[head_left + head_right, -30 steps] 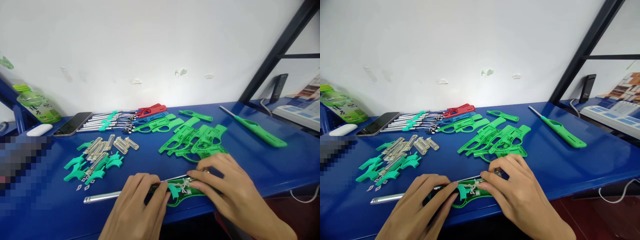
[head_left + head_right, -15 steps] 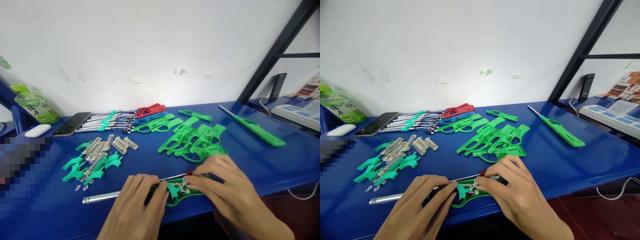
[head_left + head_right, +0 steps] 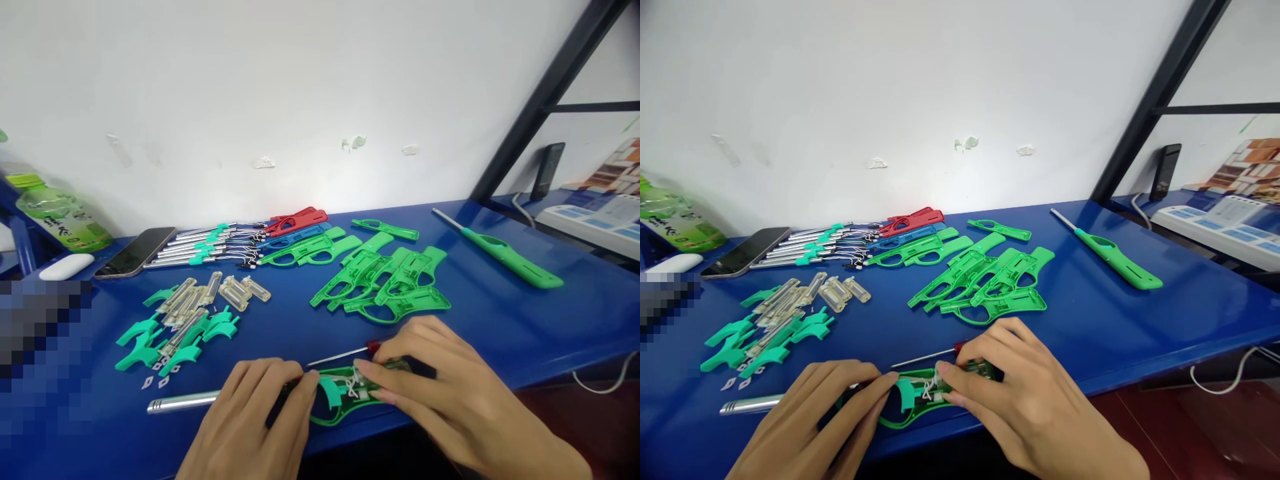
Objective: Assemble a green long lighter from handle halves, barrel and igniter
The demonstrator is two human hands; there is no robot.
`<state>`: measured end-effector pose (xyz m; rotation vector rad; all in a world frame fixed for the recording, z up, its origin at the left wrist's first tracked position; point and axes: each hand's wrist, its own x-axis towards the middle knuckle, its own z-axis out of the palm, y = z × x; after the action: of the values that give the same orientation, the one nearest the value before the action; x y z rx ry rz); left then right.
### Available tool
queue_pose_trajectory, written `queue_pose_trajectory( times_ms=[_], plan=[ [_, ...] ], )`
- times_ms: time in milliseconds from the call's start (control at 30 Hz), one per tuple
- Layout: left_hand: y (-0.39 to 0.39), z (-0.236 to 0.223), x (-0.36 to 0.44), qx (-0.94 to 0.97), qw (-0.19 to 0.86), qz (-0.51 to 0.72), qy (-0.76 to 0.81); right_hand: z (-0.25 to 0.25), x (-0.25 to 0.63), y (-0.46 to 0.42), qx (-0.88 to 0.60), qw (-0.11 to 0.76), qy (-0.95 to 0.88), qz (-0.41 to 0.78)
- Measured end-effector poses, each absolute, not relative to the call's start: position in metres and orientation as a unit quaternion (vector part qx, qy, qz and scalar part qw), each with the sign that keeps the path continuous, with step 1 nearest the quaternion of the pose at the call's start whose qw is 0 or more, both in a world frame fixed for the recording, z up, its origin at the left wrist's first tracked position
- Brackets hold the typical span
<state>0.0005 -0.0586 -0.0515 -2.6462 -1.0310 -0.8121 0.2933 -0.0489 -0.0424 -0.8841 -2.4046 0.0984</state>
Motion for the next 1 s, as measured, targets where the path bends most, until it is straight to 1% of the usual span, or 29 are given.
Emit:
queue_pose_trajectory(
  times_ms=[233,367,500,633,767,900,1000],
  plan=[
    [-0.061,-0.052,0.009,-0.884,0.127,-0.277,-0.354,-0.040,0.294,-0.048,-0.324,0.284,-0.902,0.025],
    [-0.060,-0.055,0.010,-0.885,0.144,-0.260,-0.358,-0.040,0.291,-0.048,-0.327,0.284,-0.901,0.014],
    [-0.059,-0.055,0.009,-0.889,0.145,-0.239,-0.363,-0.042,0.292,-0.049,-0.322,0.318,-0.892,-0.007],
    [-0.060,-0.055,0.010,-0.885,0.145,-0.262,-0.357,-0.044,0.294,-0.047,-0.324,0.356,-0.877,-0.011],
    [-0.059,-0.056,0.013,-0.883,0.174,-0.258,-0.352,-0.047,0.290,-0.046,-0.369,0.391,-0.843,-0.028],
    [-0.059,-0.056,0.013,-0.883,0.165,-0.256,-0.358,-0.044,0.296,-0.044,-0.448,0.441,-0.777,-0.037],
    [-0.061,-0.055,0.012,-0.881,0.155,-0.265,-0.359,-0.040,0.317,-0.037,-0.492,0.427,-0.754,-0.085]
  ],
)
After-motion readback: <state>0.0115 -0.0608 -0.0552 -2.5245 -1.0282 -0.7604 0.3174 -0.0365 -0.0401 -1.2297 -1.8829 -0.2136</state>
